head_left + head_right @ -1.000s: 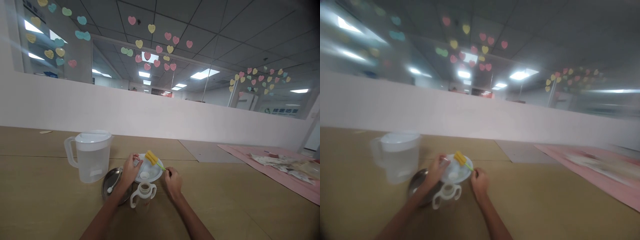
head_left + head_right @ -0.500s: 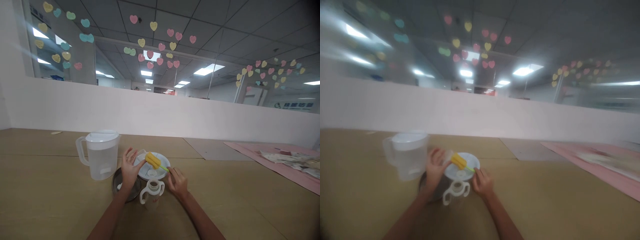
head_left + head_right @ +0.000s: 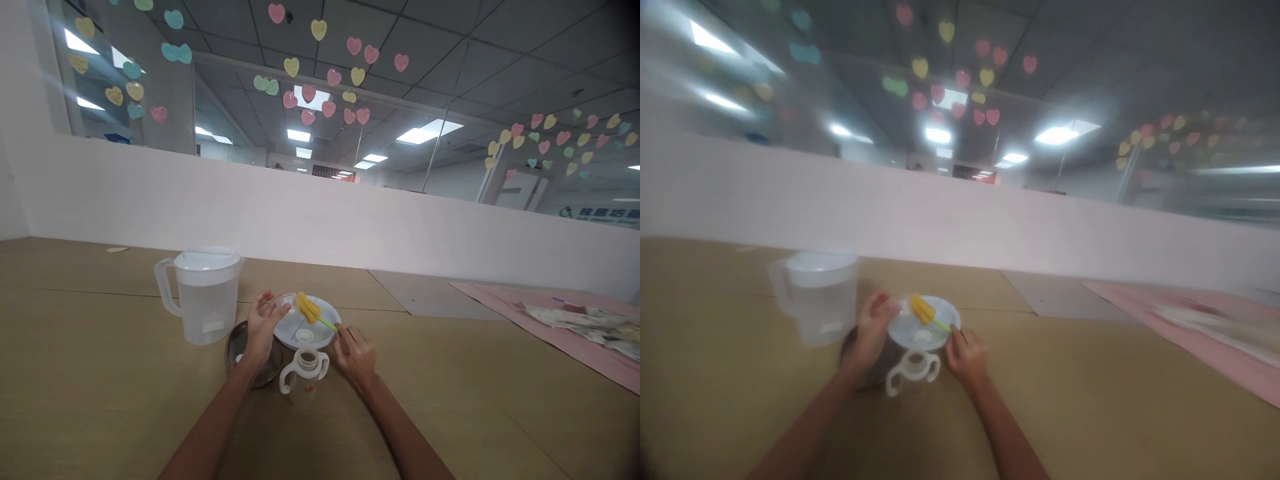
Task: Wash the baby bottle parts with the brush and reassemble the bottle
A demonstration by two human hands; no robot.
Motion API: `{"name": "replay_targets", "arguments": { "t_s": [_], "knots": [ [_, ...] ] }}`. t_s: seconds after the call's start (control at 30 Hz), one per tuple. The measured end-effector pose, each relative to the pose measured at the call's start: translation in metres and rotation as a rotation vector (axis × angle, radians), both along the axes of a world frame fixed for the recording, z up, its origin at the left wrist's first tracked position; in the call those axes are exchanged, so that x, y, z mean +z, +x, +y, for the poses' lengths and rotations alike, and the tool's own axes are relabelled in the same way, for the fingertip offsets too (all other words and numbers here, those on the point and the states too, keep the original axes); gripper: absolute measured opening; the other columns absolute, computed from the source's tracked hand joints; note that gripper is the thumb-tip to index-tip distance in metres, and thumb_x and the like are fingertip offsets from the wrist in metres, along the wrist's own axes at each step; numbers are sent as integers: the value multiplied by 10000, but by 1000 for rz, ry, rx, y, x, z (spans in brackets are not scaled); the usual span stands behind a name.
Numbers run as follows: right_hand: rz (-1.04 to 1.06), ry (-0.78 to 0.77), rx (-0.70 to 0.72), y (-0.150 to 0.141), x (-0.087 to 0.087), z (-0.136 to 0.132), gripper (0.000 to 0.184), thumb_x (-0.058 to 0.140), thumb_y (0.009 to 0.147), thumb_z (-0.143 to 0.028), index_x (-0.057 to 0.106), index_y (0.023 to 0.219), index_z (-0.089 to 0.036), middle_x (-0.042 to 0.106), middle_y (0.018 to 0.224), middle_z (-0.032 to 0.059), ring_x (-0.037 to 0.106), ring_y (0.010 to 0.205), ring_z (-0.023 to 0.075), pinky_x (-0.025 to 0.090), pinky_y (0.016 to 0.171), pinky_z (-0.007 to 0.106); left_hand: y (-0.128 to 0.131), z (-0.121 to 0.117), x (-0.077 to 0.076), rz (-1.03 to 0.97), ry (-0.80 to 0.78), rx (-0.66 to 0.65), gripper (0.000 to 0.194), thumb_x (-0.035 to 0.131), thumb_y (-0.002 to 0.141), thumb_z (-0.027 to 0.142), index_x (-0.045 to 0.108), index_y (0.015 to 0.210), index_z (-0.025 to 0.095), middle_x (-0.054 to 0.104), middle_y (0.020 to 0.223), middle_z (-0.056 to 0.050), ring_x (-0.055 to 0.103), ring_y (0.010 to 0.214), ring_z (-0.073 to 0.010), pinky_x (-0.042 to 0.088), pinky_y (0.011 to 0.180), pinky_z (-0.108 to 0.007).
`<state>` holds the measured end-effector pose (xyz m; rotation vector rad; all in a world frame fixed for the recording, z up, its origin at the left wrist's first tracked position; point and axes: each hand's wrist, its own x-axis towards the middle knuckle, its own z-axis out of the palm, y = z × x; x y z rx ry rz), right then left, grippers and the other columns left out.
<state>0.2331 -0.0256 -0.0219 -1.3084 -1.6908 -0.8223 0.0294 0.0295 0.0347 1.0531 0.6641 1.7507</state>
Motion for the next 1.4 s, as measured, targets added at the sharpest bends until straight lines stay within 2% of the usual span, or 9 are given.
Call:
{"name": "replay_targets", "arguments": {
  "t_s": [0.1,0.17,0.3,0.43,0.6,0.77,0.97,1.17,1.4],
  "knots": [
    [-17,13,11,-1,0,-1,273,436,855,-232,667,971,-144,615,675,55,547,632,138,388,584,244,0,0,0,-5,-44,63,471,751,565,396,544,920,166,611,952,-47,619,881,-159,506,782,-276],
    [-5,0,5,-2,0,-2,278,432,859,-240,667,972,-145,621,688,60,550,640,139,391,593,244,1,-1,-1,2,-58,73,434,727,594,418,574,902,153,637,903,-48,622,861,-162,504,786,-285],
    [18,-31,-16,-1,0,-3,291,417,866,-249,665,970,-137,625,709,69,557,670,143,396,615,243,3,-5,-3,48,-52,72,433,668,672,422,608,1011,159,631,1075,-86,593,988,-192,487,831,-294],
    [-12,25,2,2,1,-1,246,454,849,-244,663,940,-151,619,699,49,555,669,137,385,612,237,2,-6,-3,50,-61,0,455,626,717,415,587,1104,178,568,1212,-98,564,1058,-223,500,817,-310],
    [39,89,-26,2,3,0,225,451,844,-225,653,909,-148,608,682,42,543,651,133,374,600,236,0,-7,-4,145,8,1,414,661,675,322,581,1053,175,601,1162,-99,543,1099,-227,453,901,-324],
    [-127,111,102,-3,4,-3,211,494,831,-249,654,911,-138,607,658,48,534,626,139,364,579,249,4,-8,-7,200,65,-106,489,679,649,294,534,1105,196,574,1209,-95,499,1163,-224,443,919,-310],
    [-60,139,65,1,5,1,189,511,869,-254,660,920,-150,604,620,34,533,581,119,353,546,242,7,-17,-1,301,-33,-227,490,709,640,355,576,1068,157,665,1033,-110,617,976,-239,504,819,-334],
    [19,117,178,-7,2,3,161,541,851,-252,667,839,-152,626,634,46,560,581,124,390,544,236,7,-14,1,261,22,-104,503,726,600,372,599,1028,141,636,1109,-132,603,1010,-241,512,817,-320],
    [320,117,250,-14,-2,1,141,580,825,-251,688,834,-162,625,604,33,556,539,111,429,543,223,12,-27,7,359,9,-35,445,651,709,372,567,1096,169,653,1062,-106,628,959,-220,525,780,-304]
  ]
}}
